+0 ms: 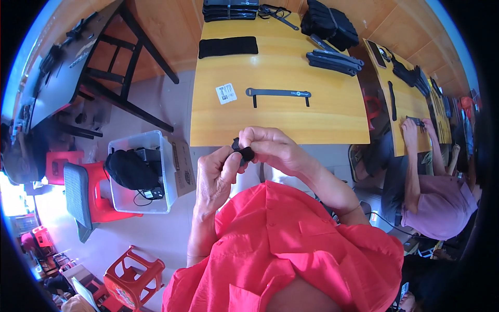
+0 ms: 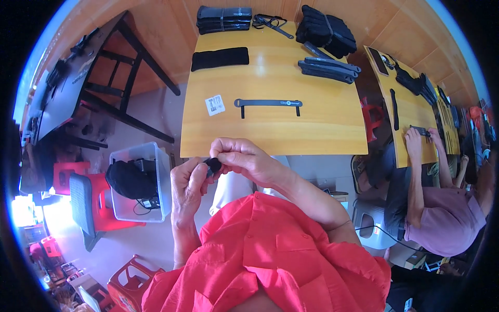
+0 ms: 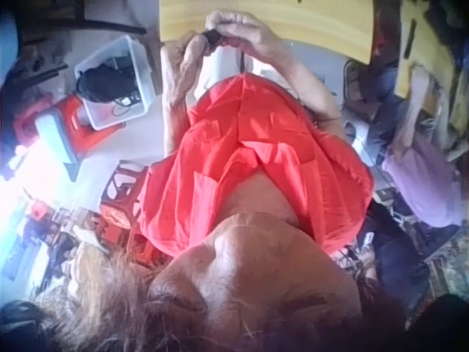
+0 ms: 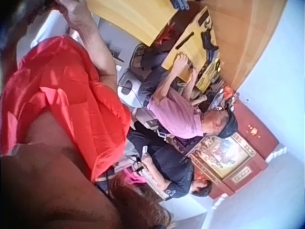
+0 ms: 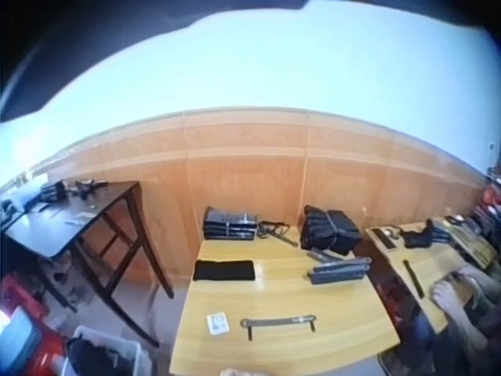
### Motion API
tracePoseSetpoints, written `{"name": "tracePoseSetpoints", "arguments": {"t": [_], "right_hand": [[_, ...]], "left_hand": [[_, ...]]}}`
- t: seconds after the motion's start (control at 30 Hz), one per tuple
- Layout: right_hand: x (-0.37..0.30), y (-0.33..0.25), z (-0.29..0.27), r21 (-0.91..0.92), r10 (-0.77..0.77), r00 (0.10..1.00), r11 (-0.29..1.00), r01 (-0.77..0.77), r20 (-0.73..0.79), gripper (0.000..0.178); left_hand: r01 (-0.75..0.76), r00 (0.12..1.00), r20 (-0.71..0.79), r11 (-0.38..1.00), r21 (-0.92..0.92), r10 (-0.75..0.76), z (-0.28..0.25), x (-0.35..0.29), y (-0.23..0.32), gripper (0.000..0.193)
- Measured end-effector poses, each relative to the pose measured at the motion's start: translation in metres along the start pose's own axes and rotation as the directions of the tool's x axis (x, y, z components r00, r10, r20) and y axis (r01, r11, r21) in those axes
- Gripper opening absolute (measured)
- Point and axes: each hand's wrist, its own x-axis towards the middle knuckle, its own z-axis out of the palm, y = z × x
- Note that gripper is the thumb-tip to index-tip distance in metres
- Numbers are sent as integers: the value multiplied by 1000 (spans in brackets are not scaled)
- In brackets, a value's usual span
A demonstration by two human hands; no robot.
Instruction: Assembling black textile straps by attaching small plastic components.
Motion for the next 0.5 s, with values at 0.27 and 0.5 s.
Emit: {"name": "tracePoseSetpoints", "arguments": {"t": [0.27,0.5], "right_hand": [[0,2,7,-806,-416,909,535,255,12,25],[-5,-3,7,-751,-541,835,508,422,103,15]], "left_hand": [[25,988,-154,1000,18,-22,14,0,-2,31],[6,996,-88,1000,-13,-7,18,-2,9,28]]}}
